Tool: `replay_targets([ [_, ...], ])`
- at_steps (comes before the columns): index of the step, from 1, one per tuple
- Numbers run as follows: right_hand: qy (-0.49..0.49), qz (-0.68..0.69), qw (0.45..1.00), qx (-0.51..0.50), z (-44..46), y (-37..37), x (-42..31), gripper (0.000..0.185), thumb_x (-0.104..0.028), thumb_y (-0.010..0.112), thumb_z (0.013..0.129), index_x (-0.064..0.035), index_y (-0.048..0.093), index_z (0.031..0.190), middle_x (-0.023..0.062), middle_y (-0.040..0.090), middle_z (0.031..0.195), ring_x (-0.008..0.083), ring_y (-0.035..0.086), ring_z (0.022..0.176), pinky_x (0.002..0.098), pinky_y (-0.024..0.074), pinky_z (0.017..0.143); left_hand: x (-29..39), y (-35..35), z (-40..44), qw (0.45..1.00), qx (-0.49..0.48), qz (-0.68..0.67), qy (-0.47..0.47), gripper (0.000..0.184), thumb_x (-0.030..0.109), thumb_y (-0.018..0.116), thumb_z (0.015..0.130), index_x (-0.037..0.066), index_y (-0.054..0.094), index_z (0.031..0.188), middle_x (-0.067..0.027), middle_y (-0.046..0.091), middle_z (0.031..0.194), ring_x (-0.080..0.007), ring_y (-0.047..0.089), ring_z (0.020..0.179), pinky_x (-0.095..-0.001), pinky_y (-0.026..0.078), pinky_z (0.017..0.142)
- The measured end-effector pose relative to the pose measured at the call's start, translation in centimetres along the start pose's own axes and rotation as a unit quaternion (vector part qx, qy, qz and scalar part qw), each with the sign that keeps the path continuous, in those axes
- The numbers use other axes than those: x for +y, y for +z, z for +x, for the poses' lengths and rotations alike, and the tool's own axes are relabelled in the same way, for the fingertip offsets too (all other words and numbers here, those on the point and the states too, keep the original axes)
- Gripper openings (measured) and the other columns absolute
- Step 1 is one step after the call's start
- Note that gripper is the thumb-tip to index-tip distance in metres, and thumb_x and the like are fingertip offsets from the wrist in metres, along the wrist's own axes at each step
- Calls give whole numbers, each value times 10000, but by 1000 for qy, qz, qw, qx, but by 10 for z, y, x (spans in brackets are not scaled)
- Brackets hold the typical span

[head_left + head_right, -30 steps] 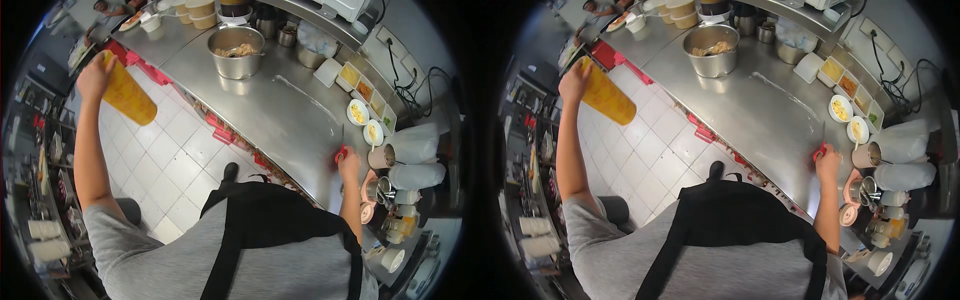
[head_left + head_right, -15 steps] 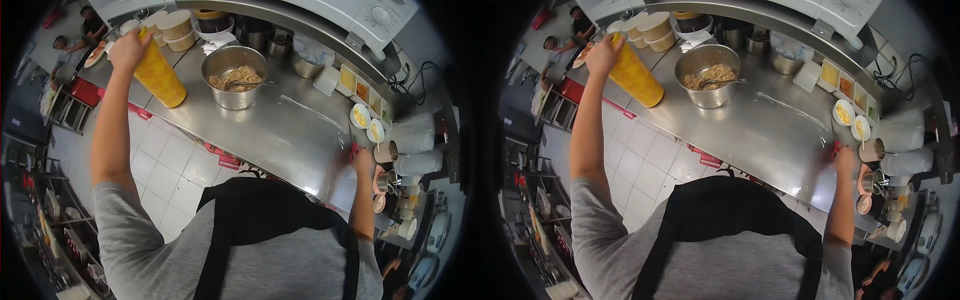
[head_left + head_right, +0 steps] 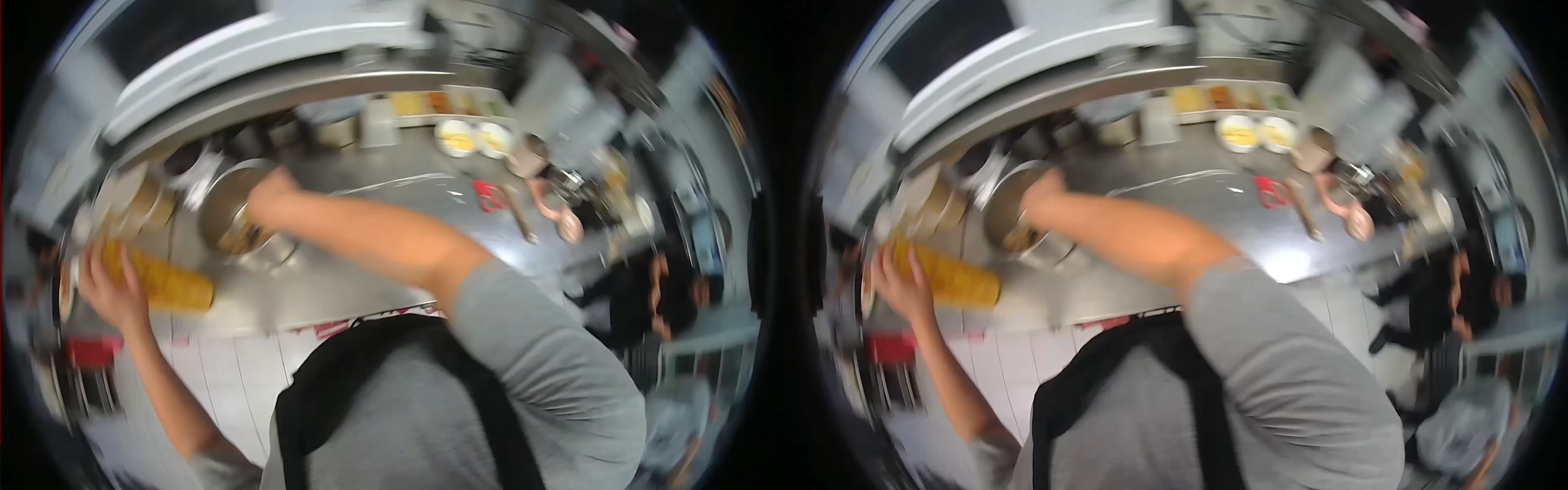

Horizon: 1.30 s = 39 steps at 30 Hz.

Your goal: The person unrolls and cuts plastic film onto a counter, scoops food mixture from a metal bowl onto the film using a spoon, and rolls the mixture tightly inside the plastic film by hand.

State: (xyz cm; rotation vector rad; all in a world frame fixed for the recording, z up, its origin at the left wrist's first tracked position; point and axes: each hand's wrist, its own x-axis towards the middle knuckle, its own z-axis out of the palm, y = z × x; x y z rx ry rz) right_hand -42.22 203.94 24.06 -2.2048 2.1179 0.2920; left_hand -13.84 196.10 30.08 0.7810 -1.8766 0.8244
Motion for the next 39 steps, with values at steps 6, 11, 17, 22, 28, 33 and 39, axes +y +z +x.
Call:
replay_targets([
  [6,-14,-84,995,-51,39,25,-9,332,-294,715,751,-115,737,1030,70,710,952,287,657,837,461,435,588,59,85,-86,866,-269,-324,-270,404,223,634,935,18,500,1256,-54,525,689,-144,534,600,-304,447,558],
  [11,11,-102,995,10,24,10,-1,247,-260,700,765,-151,754,980,51,713,907,279,672,836,452,481,586,63,147,-141,647,-327,-464,-509,381,261,634,939,44,472,1207,-25,517,656,-92,447,458,-232,366,408],
  [17,23,-77,993,85,5,-16,36,197,-198,618,826,-190,768,954,9,731,967,211,685,914,420,528,650,127,68,-152,593,-264,-520,-556,333,289,700,892,137,404,903,-2,483,652,-91,427,457,-220,400,422],
  [22,-32,-111,990,79,-36,-46,47,181,-217,601,799,-175,761,872,54,731,888,224,699,853,401,538,639,144,36,-151,432,-211,-579,-659,315,266,692,894,161,411,992,-25,546,676,-157,603,579,-313,558,550],
  [28,-69,-182,971,140,4,-38,37,129,-182,615,738,-140,737,727,70,716,765,255,696,741,418,508,649,166,14,-137,393,-199,-627,-643,249,251,616,952,156,391,999,-125,625,750,-304,700,697,-340,568,585],
  [33,-126,-264,946,142,14,-18,1,129,-204,611,763,-186,727,708,26,703,731,197,675,688,364,441,702,177,14,-135,371,-159,-637,-657,262,215,580,972,130,334,1007,-155,627,766,-318,700,709,-358,574,606],
  [39,-205,-306,919,143,-2,2,-26,139,-207,600,772,-158,718,715,7,684,716,181,665,708,364,437,728,186,14,-129,365,-120,-664,-641,268,181,545,987,90,294,975,-186,634,742,-305,701,693,-363,584,614],
])
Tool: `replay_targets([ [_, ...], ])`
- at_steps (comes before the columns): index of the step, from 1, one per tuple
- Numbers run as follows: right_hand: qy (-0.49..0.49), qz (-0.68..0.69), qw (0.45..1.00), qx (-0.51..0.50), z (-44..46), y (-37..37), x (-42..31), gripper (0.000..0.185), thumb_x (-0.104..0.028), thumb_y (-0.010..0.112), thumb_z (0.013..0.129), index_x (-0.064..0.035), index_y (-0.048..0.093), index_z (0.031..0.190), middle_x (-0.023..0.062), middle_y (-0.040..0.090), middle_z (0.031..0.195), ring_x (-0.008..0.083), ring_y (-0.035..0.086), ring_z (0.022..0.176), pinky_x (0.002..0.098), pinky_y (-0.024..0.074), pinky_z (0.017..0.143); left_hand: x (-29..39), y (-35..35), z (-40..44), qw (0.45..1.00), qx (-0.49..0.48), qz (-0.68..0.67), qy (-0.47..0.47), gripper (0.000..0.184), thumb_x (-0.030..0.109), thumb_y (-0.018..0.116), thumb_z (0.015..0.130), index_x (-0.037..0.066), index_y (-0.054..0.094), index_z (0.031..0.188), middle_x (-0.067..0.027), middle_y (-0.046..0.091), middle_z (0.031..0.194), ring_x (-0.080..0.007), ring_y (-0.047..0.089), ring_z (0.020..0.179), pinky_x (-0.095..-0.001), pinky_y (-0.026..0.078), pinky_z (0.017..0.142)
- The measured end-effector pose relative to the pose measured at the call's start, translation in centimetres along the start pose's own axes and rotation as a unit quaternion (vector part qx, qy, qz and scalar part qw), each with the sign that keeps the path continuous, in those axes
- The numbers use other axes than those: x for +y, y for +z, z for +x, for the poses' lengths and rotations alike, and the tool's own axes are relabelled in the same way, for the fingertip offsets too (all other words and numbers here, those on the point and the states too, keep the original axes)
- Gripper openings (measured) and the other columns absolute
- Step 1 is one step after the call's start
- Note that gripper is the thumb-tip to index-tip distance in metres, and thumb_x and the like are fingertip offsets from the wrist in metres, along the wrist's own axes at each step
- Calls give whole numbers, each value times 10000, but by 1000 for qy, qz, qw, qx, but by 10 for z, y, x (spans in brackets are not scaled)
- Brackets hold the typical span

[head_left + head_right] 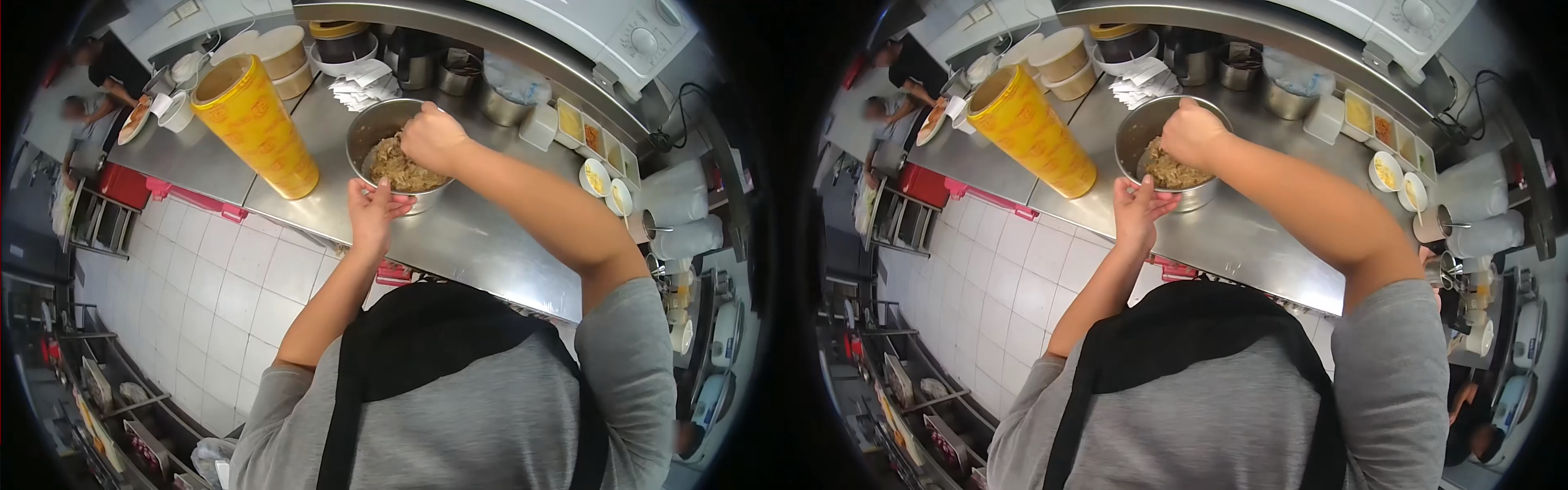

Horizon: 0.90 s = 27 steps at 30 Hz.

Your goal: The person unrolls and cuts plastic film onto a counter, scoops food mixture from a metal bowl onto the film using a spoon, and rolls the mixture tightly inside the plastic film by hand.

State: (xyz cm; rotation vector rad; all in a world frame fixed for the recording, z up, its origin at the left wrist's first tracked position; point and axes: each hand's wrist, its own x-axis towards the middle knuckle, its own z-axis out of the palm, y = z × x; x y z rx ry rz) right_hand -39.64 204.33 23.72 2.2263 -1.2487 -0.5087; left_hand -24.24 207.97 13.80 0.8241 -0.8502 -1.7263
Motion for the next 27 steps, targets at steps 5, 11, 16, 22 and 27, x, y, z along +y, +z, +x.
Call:
replay_targets([
  [5,-20,-6,997,80,-13,6,-12,139,-212,610,773,-194,717,686,-4,683,697,162,651,674,345,411,706,-6,-3,2,1000,-6,3,6,275,185,550,984,97,289,975,-193,633,753,-332,702,713,-377,588,630],
  [11,-47,-26,997,50,-34,-17,-24,131,-189,592,764,-116,697,736,13,659,750,179,647,720,333,420,711,-10,3,-4,1000,-8,-13,17,260,166,526,994,82,281,975,-197,636,749,-309,700,689,-375,596,630],
  [16,-36,38,996,67,-52,-16,-15,113,-192,588,770,-126,679,782,15,657,764,180,646,738,342,424,727,-10,0,-6,1000,-14,-8,14,249,156,523,994,82,287,971,-188,635,760,-303,700,704,-370,596,644],
  [22,99,62,991,61,-31,-34,35,88,-189,595,782,-150,673,785,28,666,776,179,660,760,367,430,751,-5,-7,-3,999,-29,18,3,243,165,537,990,103,303,973,-185,637,770,-323,705,747,-372,588,661],
  [27,64,89,994,13,6,-11,14,109,-195,594,804,-148,692,814,14,687,827,184,672,770,364,442,747,2,-9,-2,999,-38,33,-8,243,171,536,991,92,307,967,-171,637,772,-296,705,729,-363,589,655],
])
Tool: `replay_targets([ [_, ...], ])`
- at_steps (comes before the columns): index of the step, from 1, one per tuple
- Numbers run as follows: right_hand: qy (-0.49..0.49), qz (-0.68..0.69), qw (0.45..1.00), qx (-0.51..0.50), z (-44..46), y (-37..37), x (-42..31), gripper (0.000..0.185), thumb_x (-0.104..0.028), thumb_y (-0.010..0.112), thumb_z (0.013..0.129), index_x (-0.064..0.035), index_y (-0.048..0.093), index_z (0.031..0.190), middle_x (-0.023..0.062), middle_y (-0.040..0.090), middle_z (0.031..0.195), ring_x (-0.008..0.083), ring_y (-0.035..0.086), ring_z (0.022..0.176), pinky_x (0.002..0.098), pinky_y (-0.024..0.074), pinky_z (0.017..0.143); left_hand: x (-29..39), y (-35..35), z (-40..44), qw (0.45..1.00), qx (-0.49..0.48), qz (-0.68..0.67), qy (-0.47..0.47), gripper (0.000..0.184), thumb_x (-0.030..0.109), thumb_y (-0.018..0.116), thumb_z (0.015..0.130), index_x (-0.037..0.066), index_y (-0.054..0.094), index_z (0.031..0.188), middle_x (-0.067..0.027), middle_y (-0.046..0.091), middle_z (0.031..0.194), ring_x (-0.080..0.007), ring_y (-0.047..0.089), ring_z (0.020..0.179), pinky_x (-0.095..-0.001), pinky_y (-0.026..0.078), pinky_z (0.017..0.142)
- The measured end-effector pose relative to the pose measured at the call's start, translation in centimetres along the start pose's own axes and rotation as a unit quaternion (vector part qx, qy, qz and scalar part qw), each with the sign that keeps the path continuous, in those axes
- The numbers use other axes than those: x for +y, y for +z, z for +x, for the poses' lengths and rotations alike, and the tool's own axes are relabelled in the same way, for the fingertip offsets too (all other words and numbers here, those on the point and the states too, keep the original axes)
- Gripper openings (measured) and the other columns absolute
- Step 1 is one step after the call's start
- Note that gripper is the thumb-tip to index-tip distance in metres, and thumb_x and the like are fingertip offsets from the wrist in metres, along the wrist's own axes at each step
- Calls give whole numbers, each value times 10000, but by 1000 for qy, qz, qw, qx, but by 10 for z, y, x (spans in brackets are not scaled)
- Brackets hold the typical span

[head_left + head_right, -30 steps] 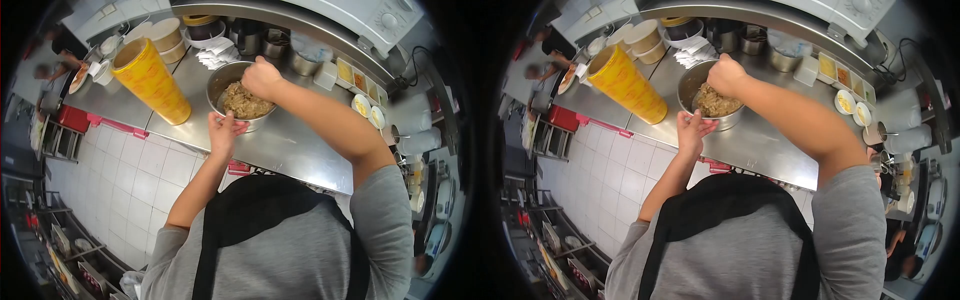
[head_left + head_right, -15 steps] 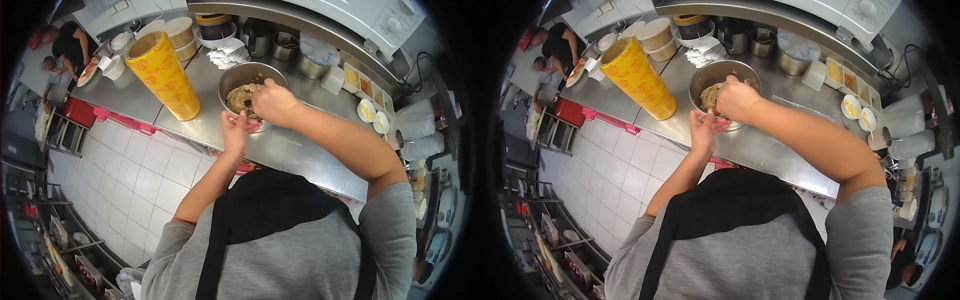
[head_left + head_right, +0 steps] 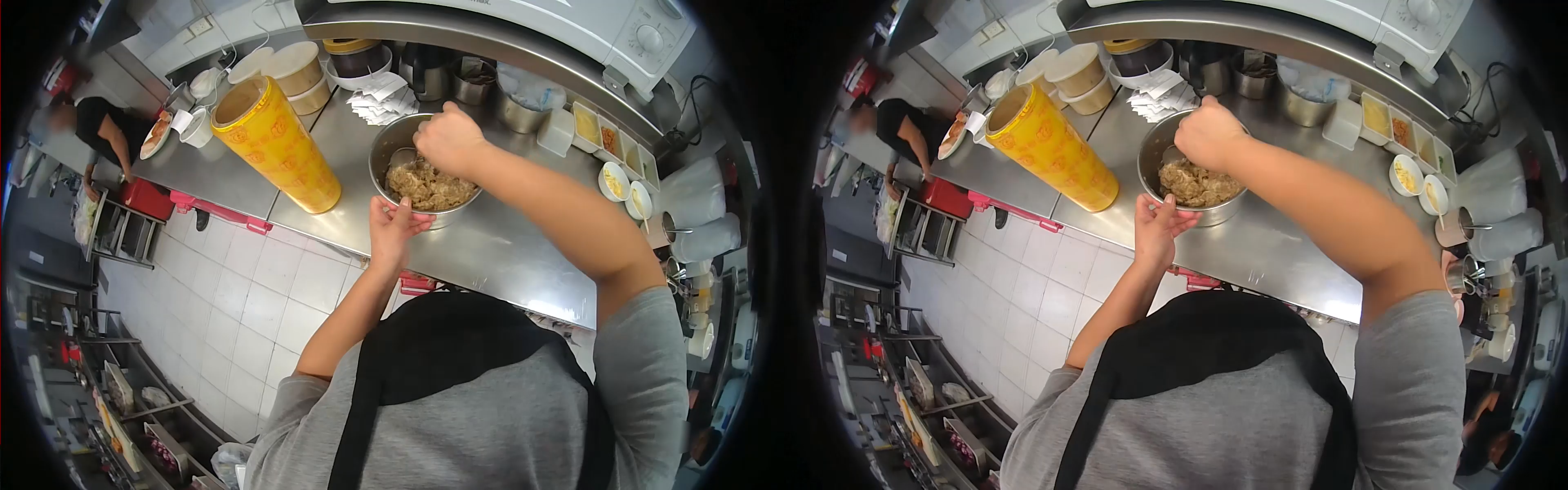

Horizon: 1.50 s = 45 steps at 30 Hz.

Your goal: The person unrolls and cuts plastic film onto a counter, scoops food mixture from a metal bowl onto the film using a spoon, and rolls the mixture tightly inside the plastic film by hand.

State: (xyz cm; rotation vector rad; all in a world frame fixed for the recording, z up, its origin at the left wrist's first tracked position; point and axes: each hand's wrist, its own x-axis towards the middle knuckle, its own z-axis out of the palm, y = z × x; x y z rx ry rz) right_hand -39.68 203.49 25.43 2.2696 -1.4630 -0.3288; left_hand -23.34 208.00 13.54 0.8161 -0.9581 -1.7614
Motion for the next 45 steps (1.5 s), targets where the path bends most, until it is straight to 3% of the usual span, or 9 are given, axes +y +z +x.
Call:
replay_targets([
  [4,-63,26,997,35,-10,13,-20,108,-192,604,793,-144,693,831,17,689,844,194,680,802,359,450,764,-3,-4,2,1000,-9,7,0,249,182,538,992,89,309,966,-162,639,758,-283,705,728,-359,591,663],
  [11,24,48,998,-27,-22,16,5,103,-185,602,785,-150,684,838,13,676,812,177,674,776,355,447,764,-4,-7,3,1000,-8,6,-7,223,194,537,992,101,334,984,-187,657,774,-317,708,741,-378,588,671],
  [16,-12,68,994,81,-39,35,-27,119,-176,574,787,-128,675,829,29,686,810,185,676,781,359,456,771,-5,-8,5,1000,-15,-4,1,222,194,530,995,100,330,984,-185,659,775,-324,708,744,-385,591,679],
  [19,-15,117,993,21,-40,41,-44,124,-170,568,781,-124,677,816,41,700,812,197,682,783,374,469,786,-5,-9,5,1000,-24,0,5,221,201,527,998,100,330,983,-180,657,775,-321,707,746,-387,592,680],
  [25,125,211,969,2,-63,23,-21,210,-275,632,806,-90,725,773,114,705,771,276,693,777,412,512,754,-3,-7,4,1000,-15,-15,15,222,201,516,1004,98,322,974,-166,653,767,-286,698,710,-358,585,660],
  [27,200,293,933,-62,-73,7,-6,228,-341,649,819,-129,732,799,93,699,776,287,676,791,418,515,715,-6,-10,3,1000,-12,-6,7,227,236,511,1007,103,328,1003,-175,650,794,-304,698,748,-370,584,692],
  [33,326,452,830,-19,-106,4,31,242,-395,673,822,-160,724,794,60,677,735,259,653,751,401,490,656,-8,-16,-14,1000,21,10,-6,278,327,465,1023,93,348,1115,-200,649,922,-313,685,849,-397,559,772],
  [40,322,403,854,71,-246,-16,59,151,-233,668,851,-83,688,853,115,645,753,281,608,676,379,459,608,-17,-59,-47,993,52,91,48,194,259,488,1019,78,441,1071,-162,664,887,-248,686,806,-329,552,734],
  [45,378,258,881,117,-357,53,5,93,-126,646,833,-82,685,906,128,640,840,335,631,748,413,502,652,-55,-33,-70,977,-26,205,58,90,111,553,976,36,504,963,-109,650,866,-182,662,801,-279,523,714],
])
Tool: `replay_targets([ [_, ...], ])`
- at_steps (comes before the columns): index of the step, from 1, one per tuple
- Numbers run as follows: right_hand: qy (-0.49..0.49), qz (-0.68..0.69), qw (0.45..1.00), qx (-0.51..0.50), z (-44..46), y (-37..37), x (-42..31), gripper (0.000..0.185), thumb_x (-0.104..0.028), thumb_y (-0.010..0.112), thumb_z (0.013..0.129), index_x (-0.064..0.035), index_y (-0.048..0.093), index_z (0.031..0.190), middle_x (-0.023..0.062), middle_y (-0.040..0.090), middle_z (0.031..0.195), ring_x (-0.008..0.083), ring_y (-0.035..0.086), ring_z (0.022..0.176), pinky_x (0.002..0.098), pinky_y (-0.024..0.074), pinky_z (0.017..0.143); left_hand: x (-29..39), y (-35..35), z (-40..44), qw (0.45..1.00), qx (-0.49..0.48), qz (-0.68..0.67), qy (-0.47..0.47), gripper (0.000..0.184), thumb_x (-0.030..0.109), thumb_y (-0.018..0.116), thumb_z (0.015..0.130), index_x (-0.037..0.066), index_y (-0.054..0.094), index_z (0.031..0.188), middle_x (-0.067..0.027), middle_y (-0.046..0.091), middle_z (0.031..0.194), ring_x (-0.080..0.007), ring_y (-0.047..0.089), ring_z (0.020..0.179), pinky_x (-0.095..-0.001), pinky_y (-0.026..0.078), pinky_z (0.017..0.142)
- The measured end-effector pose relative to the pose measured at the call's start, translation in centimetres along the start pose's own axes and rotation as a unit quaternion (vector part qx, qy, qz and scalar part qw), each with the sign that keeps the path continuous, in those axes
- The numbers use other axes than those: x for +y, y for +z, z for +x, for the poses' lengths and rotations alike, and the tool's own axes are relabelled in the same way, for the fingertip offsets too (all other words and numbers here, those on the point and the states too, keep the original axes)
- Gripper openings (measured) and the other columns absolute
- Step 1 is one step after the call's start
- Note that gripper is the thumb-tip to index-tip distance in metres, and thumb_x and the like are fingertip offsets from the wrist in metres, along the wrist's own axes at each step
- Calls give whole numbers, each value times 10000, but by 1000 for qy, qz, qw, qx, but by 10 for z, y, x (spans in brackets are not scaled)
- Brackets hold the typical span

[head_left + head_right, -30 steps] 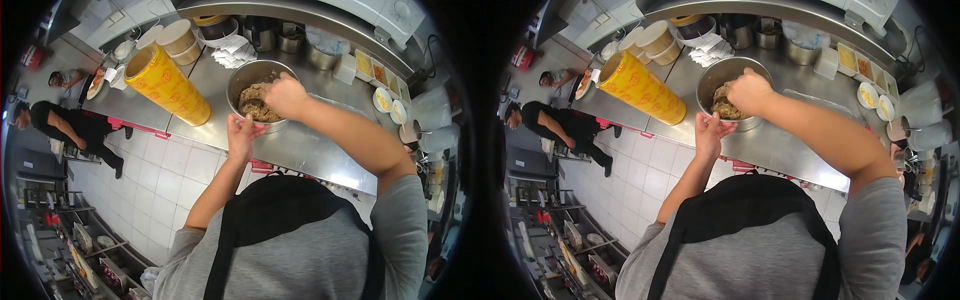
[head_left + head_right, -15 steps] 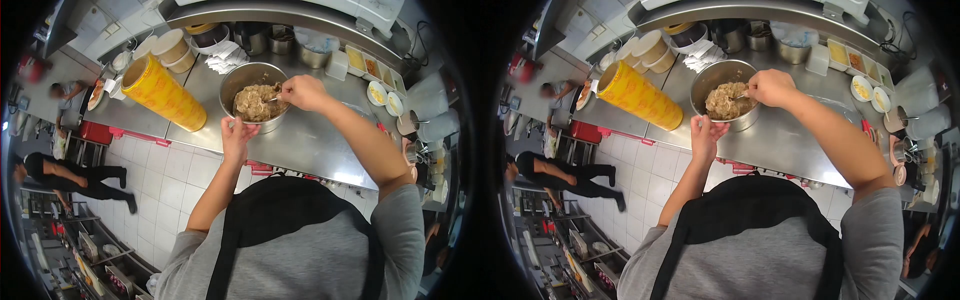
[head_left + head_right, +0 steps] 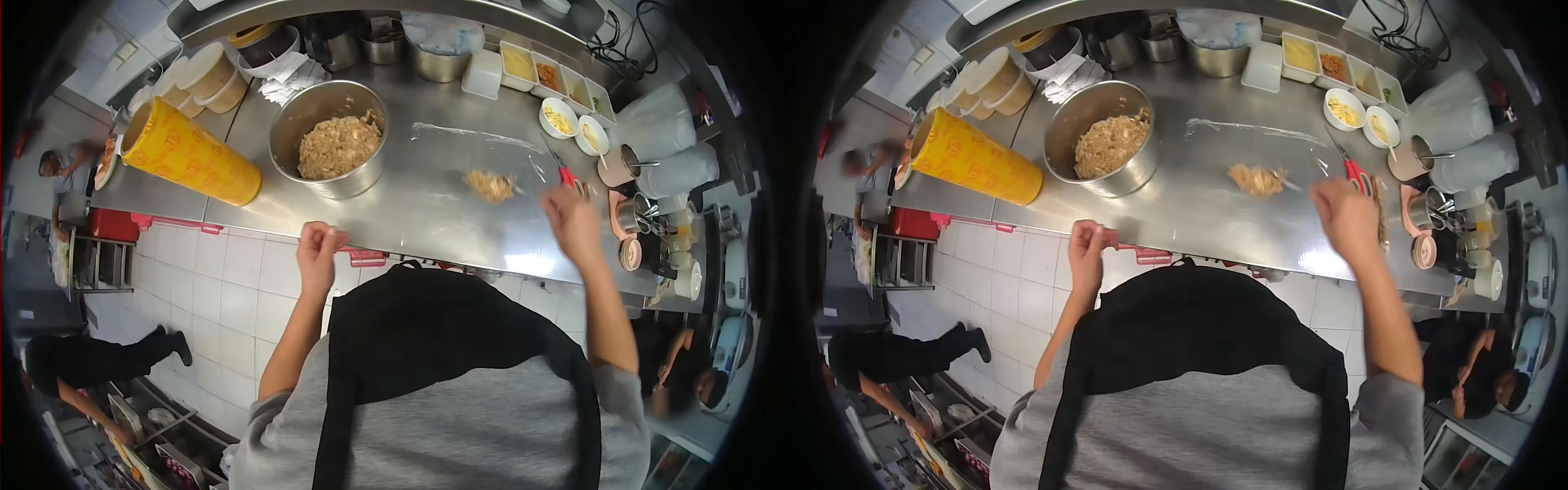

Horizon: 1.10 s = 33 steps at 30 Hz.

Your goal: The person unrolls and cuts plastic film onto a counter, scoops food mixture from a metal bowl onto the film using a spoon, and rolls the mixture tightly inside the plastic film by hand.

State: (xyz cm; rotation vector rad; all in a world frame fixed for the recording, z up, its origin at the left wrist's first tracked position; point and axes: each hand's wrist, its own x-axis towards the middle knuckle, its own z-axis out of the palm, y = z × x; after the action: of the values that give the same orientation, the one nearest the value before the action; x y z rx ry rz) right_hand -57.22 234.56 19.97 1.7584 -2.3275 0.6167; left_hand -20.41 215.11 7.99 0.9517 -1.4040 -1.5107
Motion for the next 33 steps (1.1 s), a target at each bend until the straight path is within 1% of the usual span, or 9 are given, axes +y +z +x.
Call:
replay_targets([
  [3,65,14,998,-17,-55,36,1,109,-80,627,837,-103,690,924,113,631,848,330,630,758,409,512,652,-18,40,-4,984,-64,150,66,107,98,636,913,27,560,938,-60,644,840,-134,647,786,-250,497,706],
  [4,71,41,997,-3,-65,44,-3,120,-70,623,839,-107,693,928,111,628,844,330,629,760,409,512,650,1,58,-6,963,-93,243,65,145,95,668,859,32,568,942,-86,640,878,-200,650,862,-310,507,758],
  [6,104,115,988,-4,-73,48,-6,163,-53,602,859,-100,698,983,113,629,837,324,621,731,391,499,644,-9,81,-2,913,-122,338,196,190,88,684,790,58,582,947,-98,629,983,-282,599,1030,-395,470,882],
  [9,145,208,967,-10,-76,47,-3,215,-30,589,873,-100,695,1047,114,628,826,308,610,704,367,478,634,-23,99,6,861,-133,395,291,237,92,686,731,91,595,951,-81,602,1102,-323,503,1167,-454,393,982],
  [15,144,148,978,-21,-74,11,4,289,-24,580,862,-151,694,1095,103,610,815,288,612,697,368,480,616,-32,101,5,853,-117,415,294,240,104,681,731,111,599,956,-65,577,1161,-310,491,1192,-452,372,1005],
  [24,19,12,998,-53,-72,49,-3,300,-55,576,814,-193,710,1045,76,591,776,285,625,709,389,494,586,-34,101,4,852,-118,421,288,232,122,684,737,114,606,955,-62,571,1168,-307,496,1183,-444,370,1006],
  [27,50,1,996,-73,-65,17,0,294,-57,567,814,-193,718,1026,75,588,768,287,623,710,388,495,584,-34,101,4,849,-113,425,293,224,123,694,738,107,614,946,-68,583,1175,-310,507,1171,-436,376,1002],
  [30,35,5,999,-23,-56,7,-1,298,-58,566,802,-196,723,1015,69,583,760,284,626,701,387,499,581,-34,100,3,849,-108,427,292,217,117,701,737,102,618,936,-75,593,1177,-316,519,1160,-435,385,995],
  [33,13,-5,999,-41,-62,41,6,310,-71,566,784,-198,725,1018,76,584,759,282,634,693,396,506,588,-34,101,5,849,-119,418,301,216,106,704,733,100,616,931,-83,599,1174,-319,528,1154,-437,393,986],
])
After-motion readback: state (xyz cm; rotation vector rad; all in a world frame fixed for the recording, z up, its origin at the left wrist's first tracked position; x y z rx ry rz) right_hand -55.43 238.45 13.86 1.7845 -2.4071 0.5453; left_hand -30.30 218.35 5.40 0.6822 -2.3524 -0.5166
